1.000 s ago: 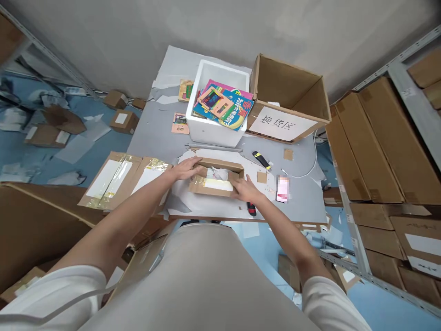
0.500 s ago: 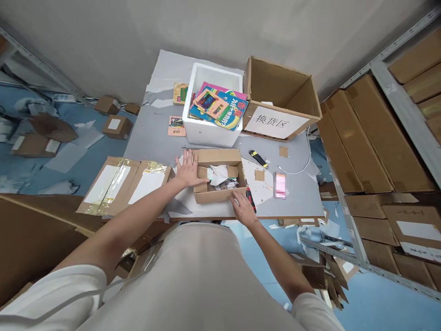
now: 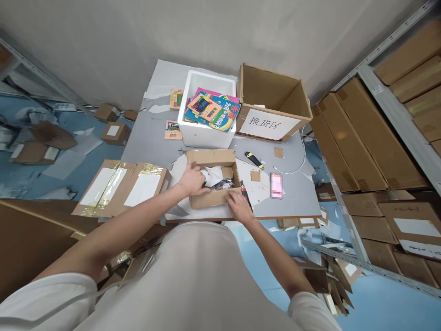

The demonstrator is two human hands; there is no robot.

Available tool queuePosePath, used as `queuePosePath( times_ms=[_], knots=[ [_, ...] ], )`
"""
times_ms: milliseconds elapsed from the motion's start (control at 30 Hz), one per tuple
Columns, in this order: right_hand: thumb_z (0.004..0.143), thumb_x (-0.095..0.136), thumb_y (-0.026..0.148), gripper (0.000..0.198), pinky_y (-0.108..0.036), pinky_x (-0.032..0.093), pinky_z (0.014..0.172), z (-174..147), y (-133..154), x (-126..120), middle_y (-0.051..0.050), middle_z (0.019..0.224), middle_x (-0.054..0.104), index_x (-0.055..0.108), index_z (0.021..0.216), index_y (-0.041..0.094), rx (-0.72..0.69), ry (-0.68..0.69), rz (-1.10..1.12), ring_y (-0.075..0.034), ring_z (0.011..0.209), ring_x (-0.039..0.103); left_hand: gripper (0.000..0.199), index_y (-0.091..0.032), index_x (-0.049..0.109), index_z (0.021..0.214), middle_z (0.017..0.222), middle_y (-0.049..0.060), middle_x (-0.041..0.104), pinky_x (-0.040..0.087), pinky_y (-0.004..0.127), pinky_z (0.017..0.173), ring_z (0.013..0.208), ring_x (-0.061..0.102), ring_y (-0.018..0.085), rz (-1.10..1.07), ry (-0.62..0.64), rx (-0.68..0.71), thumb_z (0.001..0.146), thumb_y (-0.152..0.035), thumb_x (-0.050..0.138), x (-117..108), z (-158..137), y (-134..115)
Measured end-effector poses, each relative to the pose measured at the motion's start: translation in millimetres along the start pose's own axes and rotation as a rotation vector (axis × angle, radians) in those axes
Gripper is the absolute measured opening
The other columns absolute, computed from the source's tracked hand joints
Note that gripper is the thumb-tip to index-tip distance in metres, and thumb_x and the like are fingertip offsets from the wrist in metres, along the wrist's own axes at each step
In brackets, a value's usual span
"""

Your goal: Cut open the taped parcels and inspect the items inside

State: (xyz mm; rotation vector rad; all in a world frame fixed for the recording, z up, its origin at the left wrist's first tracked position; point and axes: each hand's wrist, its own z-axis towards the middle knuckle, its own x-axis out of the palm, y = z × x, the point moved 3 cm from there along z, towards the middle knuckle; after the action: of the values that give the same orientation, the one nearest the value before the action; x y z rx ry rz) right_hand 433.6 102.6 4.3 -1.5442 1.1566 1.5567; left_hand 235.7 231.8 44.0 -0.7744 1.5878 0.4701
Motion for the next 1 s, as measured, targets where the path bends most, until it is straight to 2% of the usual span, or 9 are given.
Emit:
queuePosePath(
  times_ms=[100, 167, 300, 433, 533, 633, 800, 900, 1000],
  knots=[
    [0.091, 0.043, 0.013, 0.038, -0.039, 0.041, 0.095, 2, 0, -6, -0.016, 0.126, 0.057, 0.057, 0.126, 0.016, 0.006, 0.021, 0.002, -0.025, 0.108, 0.053, 0.088, -0.012, 0.066, 0.117, 0.121, 0.026, 0.061, -0.007, 0.066, 0.109, 0.117, 0.049, 0.044, 0.023, -0.06, -0.211, 0.065, -0.081, 0.048, 1, -25, 5],
    [0.093, 0.041, 0.016, 0.036, -0.039, 0.043, 0.094, 5, -1, -12, -0.015, 0.123, 0.059, 0.058, 0.125, 0.017, 0.02, 0.051, 0.027, -0.025, 0.106, 0.055, 0.109, -0.007, 0.048, 0.137, 0.144, 0.03, 0.039, -0.007, 0.069, 0.107, 0.131, 0.036, 0.047, -0.001, -0.045, -0.303, 0.059, -0.084, 0.051, 15, -37, 8],
    [0.097, 0.038, 0.027, 0.036, -0.034, 0.046, 0.087, 31, -9, -30, -0.013, 0.116, 0.061, 0.054, 0.128, 0.018, 0.129, 0.087, 0.114, -0.023, 0.104, 0.058, 0.127, -0.003, 0.014, 0.15, 0.155, 0.03, 0.012, 0.012, 0.067, 0.109, 0.143, 0.018, 0.042, -0.119, 0.007, -0.409, 0.058, -0.078, 0.06, 52, -43, 12],
    [0.096, 0.04, 0.024, 0.035, -0.031, 0.045, 0.089, 85, -19, -36, -0.015, 0.122, 0.058, 0.053, 0.127, 0.015, 0.279, 0.168, 0.114, -0.023, 0.108, 0.057, 0.127, -0.005, 0.002, 0.151, 0.156, 0.028, 0.008, 0.024, 0.059, 0.109, 0.145, 0.015, 0.037, -0.213, -0.075, -0.433, 0.061, -0.068, 0.066, 68, -43, 11],
    [0.089, 0.052, 0.018, 0.045, -0.035, 0.044, 0.091, 120, -21, -29, -0.021, 0.135, 0.048, 0.048, 0.133, 0.011, 0.282, 0.292, 0.04, -0.027, 0.114, 0.054, 0.127, -0.007, -0.002, 0.151, 0.157, 0.025, 0.008, 0.026, 0.055, 0.111, 0.146, 0.014, 0.035, -0.262, -0.092, -0.45, 0.062, -0.065, 0.068, 70, -44, 10],
    [0.085, 0.057, 0.014, 0.054, -0.04, 0.04, 0.098, 136, -16, -24, -0.021, 0.14, 0.044, 0.044, 0.137, 0.013, 0.194, 0.317, 0.001, -0.03, 0.124, 0.046, 0.127, -0.01, -0.006, 0.151, 0.158, 0.023, 0.008, 0.025, 0.052, 0.113, 0.146, 0.013, 0.033, -0.307, -0.099, -0.459, 0.063, -0.063, 0.07, 72, -44, 12],
    [0.092, 0.043, 0.015, 0.037, -0.039, 0.036, 0.103, 149, 6, -22, -0.017, 0.127, 0.057, 0.054, 0.127, 0.012, -0.126, 0.285, -0.002, -0.026, 0.12, 0.05, 0.13, -0.011, -0.012, 0.15, 0.158, 0.022, 0.005, 0.024, 0.053, 0.113, 0.147, 0.012, 0.031, -0.359, -0.116, -0.442, 0.063, -0.061, 0.071, 77, -45, 14],
    [0.087, 0.046, 0.009, 0.049, -0.037, 0.039, 0.1, 160, 18, -15, -0.019, 0.135, 0.052, 0.046, 0.136, 0.011, -0.125, 0.35, 0.019, -0.024, 0.122, 0.05, 0.129, -0.011, -0.013, 0.15, 0.158, 0.023, 0.006, 0.022, 0.053, 0.113, 0.147, 0.014, 0.031, -0.375, -0.136, -0.44, 0.064, -0.062, 0.07, 81, -45, 16],
    [0.083, 0.053, 0.012, 0.04, -0.032, 0.047, 0.09, 167, 28, -7, -0.012, 0.119, 0.065, 0.062, 0.121, 0.017, -0.128, 0.49, 0.05, -0.023, 0.108, 0.061, 0.127, -0.01, -0.011, 0.15, 0.158, 0.024, 0.008, 0.022, 0.053, 0.113, 0.146, 0.015, 0.031, -0.376, -0.144, -0.429, 0.065, -0.062, 0.068, 82, -45, 16]
  ],
)
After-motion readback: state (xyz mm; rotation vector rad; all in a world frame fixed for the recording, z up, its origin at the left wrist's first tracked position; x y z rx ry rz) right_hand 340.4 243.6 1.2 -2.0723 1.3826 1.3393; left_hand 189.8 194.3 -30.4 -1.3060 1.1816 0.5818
